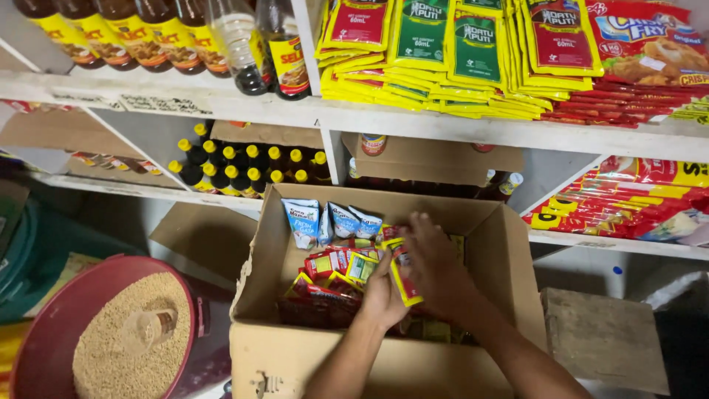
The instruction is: Stocking small packets of seasoning and food items from a cardboard box onto store shelves.
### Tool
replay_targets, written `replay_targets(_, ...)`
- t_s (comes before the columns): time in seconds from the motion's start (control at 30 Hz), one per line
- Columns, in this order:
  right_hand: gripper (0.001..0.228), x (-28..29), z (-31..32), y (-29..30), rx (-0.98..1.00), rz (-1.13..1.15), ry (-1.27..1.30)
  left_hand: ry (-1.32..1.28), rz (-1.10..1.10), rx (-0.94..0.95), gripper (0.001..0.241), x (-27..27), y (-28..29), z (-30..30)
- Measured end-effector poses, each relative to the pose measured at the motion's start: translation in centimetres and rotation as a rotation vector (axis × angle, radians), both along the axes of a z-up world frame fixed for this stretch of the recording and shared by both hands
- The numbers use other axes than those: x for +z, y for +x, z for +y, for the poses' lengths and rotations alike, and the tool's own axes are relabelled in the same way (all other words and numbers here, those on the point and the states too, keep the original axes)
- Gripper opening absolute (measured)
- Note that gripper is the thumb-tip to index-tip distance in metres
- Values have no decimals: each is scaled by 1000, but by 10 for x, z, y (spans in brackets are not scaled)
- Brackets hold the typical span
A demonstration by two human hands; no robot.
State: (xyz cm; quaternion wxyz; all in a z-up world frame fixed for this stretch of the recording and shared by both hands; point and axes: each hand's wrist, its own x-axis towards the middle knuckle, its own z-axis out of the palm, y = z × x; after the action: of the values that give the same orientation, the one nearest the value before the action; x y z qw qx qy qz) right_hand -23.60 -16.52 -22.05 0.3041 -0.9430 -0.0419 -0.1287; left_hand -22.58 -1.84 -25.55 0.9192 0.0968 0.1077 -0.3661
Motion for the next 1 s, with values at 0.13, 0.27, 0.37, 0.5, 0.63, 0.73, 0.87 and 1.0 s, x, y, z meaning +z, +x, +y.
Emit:
replay_targets(0.13,84,18,15,-14,275,-143,-359,115,-51,-62,58,16,-3,3)
replay_targets(0.27,86,8,16,-27,336,-68,-279,212,5,-43,55,-43,-18,4)
replay_targets(0.37,49,23,4,-11,345,-225,138,-313,-268,-62,45,-66,-3,3)
replay_targets(0.5,42,-16,-30,-5,-244,494,675,208,-21,-93,51,22,-14,16)
replay_targets(0.63,33,-14,-35,-7,-129,611,940,300,-89,-145,43,39,-18,17)
replay_targets(0.73,31,-9,-35,-1,-107,560,867,420,-115,-140,36,31,-24,18)
replay_targets(0.87,29,10,-23,2,-186,574,1155,664,-326,-60,33,44,-33,23)
replay_targets(1.0,35,-19,-26,2,-68,582,986,703,-413,48,35,56,-33,27)
